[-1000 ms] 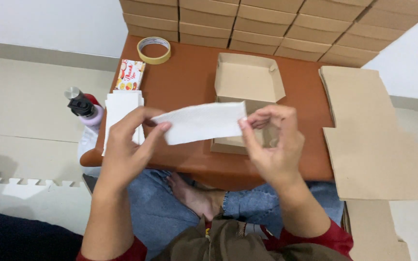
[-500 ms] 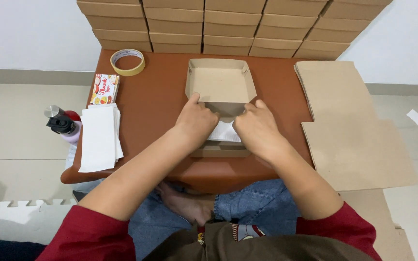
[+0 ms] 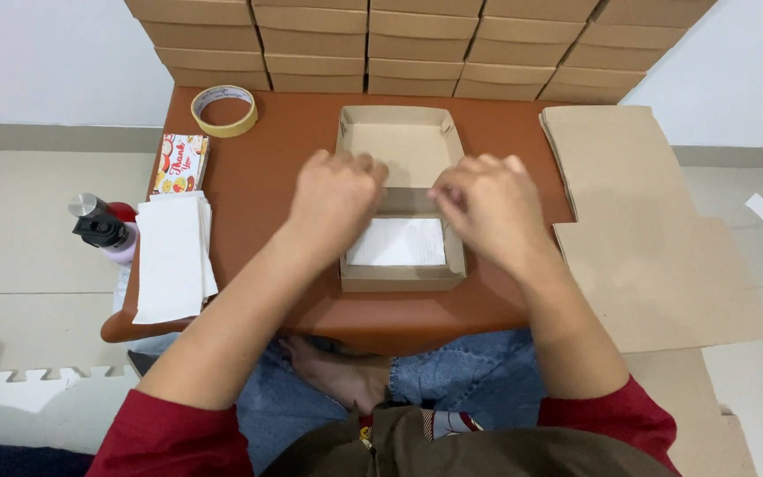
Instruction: Assembling a small cardboard box by folding a flat template along pre-scored lines and placing a card inside.
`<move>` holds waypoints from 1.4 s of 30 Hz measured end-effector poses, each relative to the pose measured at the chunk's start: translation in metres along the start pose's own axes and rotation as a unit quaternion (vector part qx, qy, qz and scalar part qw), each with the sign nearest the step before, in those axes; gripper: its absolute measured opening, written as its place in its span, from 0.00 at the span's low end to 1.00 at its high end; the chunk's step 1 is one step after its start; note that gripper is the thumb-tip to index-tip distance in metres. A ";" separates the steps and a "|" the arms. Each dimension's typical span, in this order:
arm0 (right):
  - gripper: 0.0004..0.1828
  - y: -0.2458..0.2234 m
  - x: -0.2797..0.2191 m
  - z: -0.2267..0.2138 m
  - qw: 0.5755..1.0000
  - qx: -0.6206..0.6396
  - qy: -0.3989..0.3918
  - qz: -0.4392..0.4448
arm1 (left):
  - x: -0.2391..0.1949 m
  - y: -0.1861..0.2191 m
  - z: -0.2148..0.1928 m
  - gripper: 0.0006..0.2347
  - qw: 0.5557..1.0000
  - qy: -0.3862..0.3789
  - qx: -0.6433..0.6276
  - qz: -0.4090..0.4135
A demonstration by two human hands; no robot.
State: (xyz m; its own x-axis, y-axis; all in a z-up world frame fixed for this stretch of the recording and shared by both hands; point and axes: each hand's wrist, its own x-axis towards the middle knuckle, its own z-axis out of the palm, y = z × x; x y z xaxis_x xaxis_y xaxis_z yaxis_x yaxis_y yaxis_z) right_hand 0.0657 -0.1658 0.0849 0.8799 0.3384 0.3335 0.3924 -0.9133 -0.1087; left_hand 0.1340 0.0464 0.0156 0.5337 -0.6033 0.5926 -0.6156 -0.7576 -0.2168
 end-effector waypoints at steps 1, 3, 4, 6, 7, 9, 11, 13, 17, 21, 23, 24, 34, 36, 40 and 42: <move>0.03 0.014 0.002 0.002 1.000 -0.001 -0.001 0.000 | 0.003 -0.012 -0.013 0.02 1.000 0.000 -0.002 -0.001; 0.07 0.040 0.005 0.004 0.981 0.129 0.084 0.121 | 0.011 -0.036 -0.041 0.09 0.961 -0.096 -0.155 -0.210; 0.07 0.048 0.007 0.009 0.981 0.127 0.085 0.121 | 0.011 -0.042 -0.040 0.09 0.961 -0.094 -0.156 -0.208; 0.19 0.063 0.009 0.018 0.946 0.224 0.015 0.235 | 0.009 -0.053 -0.038 0.19 0.893 -0.176 -0.260 -0.321; 0.19 0.056 0.011 0.016 0.946 0.222 0.016 0.234 | 0.011 -0.052 -0.041 0.19 0.894 -0.174 -0.260 -0.320; 0.22 0.041 0.012 0.013 0.901 0.321 -0.044 0.289 | 0.013 -0.049 -0.047 0.24 0.793 -0.268 -0.386 -0.387; 0.18 0.042 0.012 0.020 0.887 0.355 -0.055 0.290 | 0.012 -0.046 -0.042 0.21 0.762 -0.256 -0.440 -0.400; 0.16 0.044 0.011 0.029 0.871 0.390 -0.066 0.291 | 0.009 -0.045 -0.037 0.19 0.728 -0.245 -0.491 -0.412; 0.17 0.055 0.005 0.042 0.844 0.456 -0.046 0.280 | 0.003 -0.041 -0.039 0.17 0.704 -0.201 -0.544 -0.410; 0.18 0.052 -0.005 0.042 0.864 0.445 -0.020 0.234 | -0.008 -0.032 -0.048 0.12 0.736 -0.141 -0.545 -0.376; 0.16 0.049 -0.010 0.043 0.876 0.433 -0.001 0.214 | -0.017 -0.030 -0.035 0.11 0.755 -0.114 -0.537 -0.359; 0.14 0.048 -0.013 0.044 0.886 0.420 0.017 0.194 | -0.022 -0.029 -0.029 0.10 0.773 -0.088 -0.528 -0.341; 0.19 0.015 -0.043 0.044 0.924 0.310 0.136 0.178 | -0.052 -0.006 -0.029 0.11 0.908 0.015 -0.335 -0.251; 0.22 0.014 -0.050 0.047 0.942 0.268 0.145 0.142 | -0.058 -0.002 -0.024 0.15 0.926 0.020 -0.297 -0.232; 0.29 0.011 -0.059 0.043 0.951 0.257 0.132 0.112 | -0.063 0.000 -0.034 0.19 0.943 0.013 -0.264 -0.204; 0.38 0.012 -0.063 0.039 0.967 0.229 0.071 0.087 | -0.066 0.004 -0.048 0.21 0.943 0.003 -0.277 -0.185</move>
State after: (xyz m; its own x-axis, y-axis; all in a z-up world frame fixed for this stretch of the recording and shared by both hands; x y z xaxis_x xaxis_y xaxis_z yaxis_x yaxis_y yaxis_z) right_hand 0.0253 -0.1895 0.0264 0.9104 0.1252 0.3942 0.3481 -0.7466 -0.5669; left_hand 0.0689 0.0950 0.0128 0.7695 -0.3203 0.5525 -0.5967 -0.6690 0.4432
